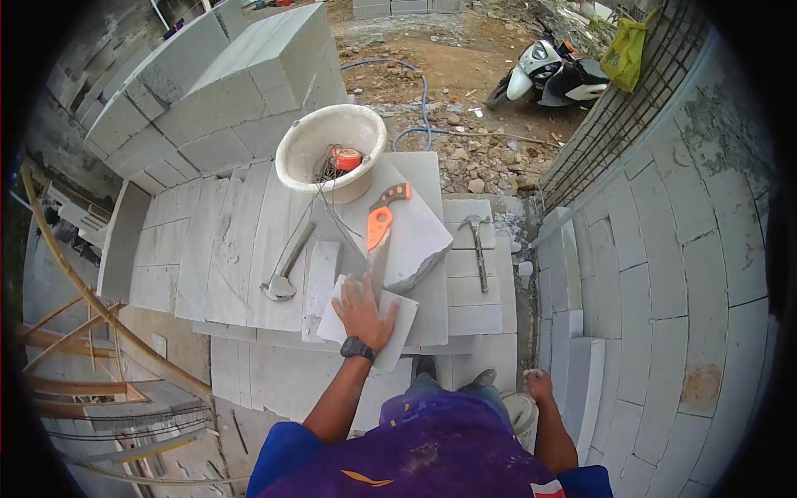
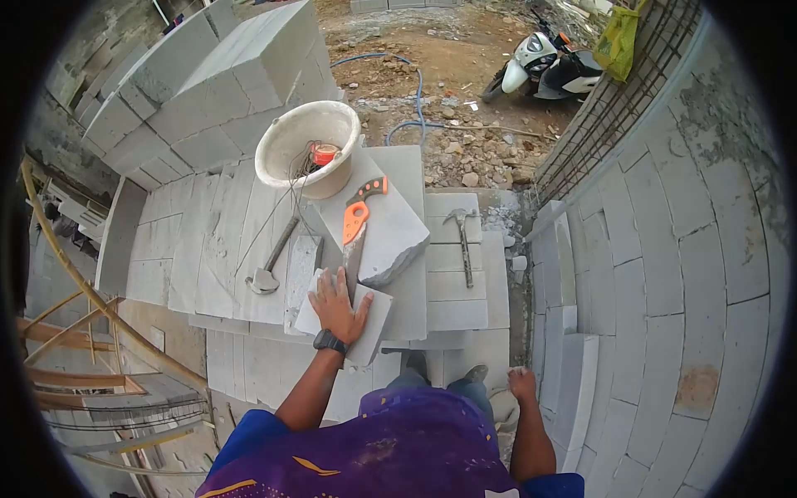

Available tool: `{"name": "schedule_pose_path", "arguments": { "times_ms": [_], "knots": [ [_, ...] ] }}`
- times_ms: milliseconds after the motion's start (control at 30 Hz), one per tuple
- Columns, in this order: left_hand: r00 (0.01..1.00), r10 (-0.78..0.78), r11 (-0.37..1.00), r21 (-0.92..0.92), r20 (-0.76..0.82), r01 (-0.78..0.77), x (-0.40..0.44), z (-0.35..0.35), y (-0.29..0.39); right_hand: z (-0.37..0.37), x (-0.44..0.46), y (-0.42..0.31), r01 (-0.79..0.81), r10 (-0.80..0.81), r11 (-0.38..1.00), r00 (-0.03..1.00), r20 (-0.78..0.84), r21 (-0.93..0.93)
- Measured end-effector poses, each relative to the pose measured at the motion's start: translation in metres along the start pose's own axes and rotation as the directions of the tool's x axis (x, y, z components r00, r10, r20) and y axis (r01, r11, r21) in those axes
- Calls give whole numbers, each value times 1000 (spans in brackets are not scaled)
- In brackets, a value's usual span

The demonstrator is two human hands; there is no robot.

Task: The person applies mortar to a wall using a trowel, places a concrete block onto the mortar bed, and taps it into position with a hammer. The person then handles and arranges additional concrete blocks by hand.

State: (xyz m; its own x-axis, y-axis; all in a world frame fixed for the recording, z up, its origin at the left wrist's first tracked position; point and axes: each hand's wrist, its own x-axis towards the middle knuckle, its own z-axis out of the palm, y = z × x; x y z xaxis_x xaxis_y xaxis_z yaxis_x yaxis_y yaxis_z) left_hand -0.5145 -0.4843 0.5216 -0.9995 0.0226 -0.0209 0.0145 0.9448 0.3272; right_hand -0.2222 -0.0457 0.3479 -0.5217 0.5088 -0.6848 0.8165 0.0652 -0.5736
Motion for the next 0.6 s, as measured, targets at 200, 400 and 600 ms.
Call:
{"name": "schedule_pose_path", "arguments": {
  "times_ms": [200,400,600],
  "knots": [
    [1000,-19,999,42,-3,19,8,7,-1,58,13,-241,276,-299,941,949,98,198],
    [999,-17,1000,8,-35,18,8,1,-1,151,-62,-469,377,-496,855,795,349,356],
    [999,-31,999,11,-11,32,9,0,-2,250,-79,-602,212,-423,878,762,490,428]
  ]
}}
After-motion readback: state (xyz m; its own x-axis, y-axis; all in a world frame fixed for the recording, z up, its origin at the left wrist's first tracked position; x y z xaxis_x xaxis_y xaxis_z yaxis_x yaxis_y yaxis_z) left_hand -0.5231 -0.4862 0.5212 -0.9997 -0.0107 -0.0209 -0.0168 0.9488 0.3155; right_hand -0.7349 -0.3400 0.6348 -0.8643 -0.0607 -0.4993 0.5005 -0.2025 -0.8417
